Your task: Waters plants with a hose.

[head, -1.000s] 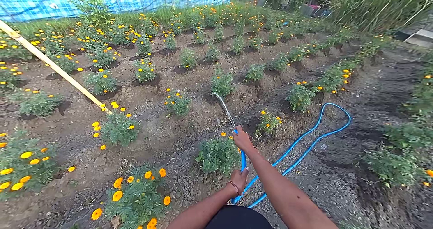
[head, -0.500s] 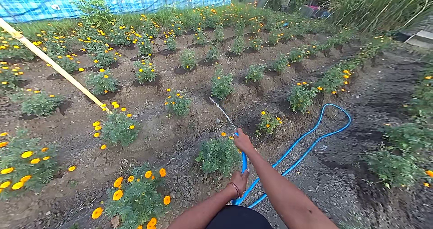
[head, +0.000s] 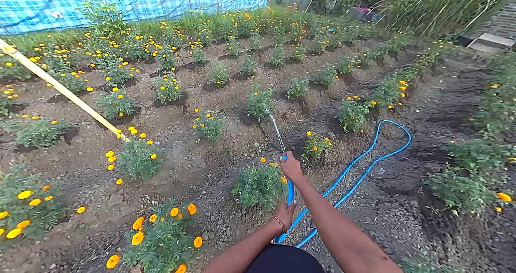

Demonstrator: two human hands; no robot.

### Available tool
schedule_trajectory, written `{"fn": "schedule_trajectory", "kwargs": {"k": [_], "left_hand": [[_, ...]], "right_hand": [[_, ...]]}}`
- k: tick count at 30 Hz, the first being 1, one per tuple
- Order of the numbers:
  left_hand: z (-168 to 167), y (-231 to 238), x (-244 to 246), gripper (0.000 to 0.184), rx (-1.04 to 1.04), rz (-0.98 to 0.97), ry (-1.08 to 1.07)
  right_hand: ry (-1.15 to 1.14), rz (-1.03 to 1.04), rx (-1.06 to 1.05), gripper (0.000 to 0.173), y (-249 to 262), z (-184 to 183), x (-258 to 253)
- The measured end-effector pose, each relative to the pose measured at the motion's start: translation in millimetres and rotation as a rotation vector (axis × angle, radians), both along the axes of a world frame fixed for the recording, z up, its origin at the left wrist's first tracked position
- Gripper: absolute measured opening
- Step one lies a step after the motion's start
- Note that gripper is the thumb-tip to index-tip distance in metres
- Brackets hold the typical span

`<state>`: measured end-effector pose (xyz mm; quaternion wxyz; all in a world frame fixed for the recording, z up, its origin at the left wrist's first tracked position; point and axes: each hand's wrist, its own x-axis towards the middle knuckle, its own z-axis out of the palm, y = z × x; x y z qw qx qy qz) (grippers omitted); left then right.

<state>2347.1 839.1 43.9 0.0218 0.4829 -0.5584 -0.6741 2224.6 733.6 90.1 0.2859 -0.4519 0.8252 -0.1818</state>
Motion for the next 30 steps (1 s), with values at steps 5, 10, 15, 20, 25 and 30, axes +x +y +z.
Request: {"fn": "schedule_trajectory", "kwargs": {"k": [5,10,15,20,25,30], "left_hand": [[1,3,-1,0.059,-0.024,-0.012,-0.011],[-1,7,-3,0.059,-0.020,-0.008,-0.017],[0,15,-1,0.058,-0.006,0.022,0.006],[7,27,7,0.060,-0.011,0.046,-0.011],[5,48,17,0.060,0.072,0.140,0.016],[-4,65,22,0.057,0.083,0.294,0.036]], "right_hand": [[-0.017,-0.012,-0.009,0.036,4,-1,-2],[-0.022,-0.027,-0.014,0.036,9,-2,-5],[-0.020,0.036,-0.011,0.038,13,-1,1],[0.038,0.185,0.069,0.039,16,-2,17],[0.070,0.470,0.157,0.042,22,-14,47],[0.043,0.596,0.150,0.041,28,-15,73]]}}
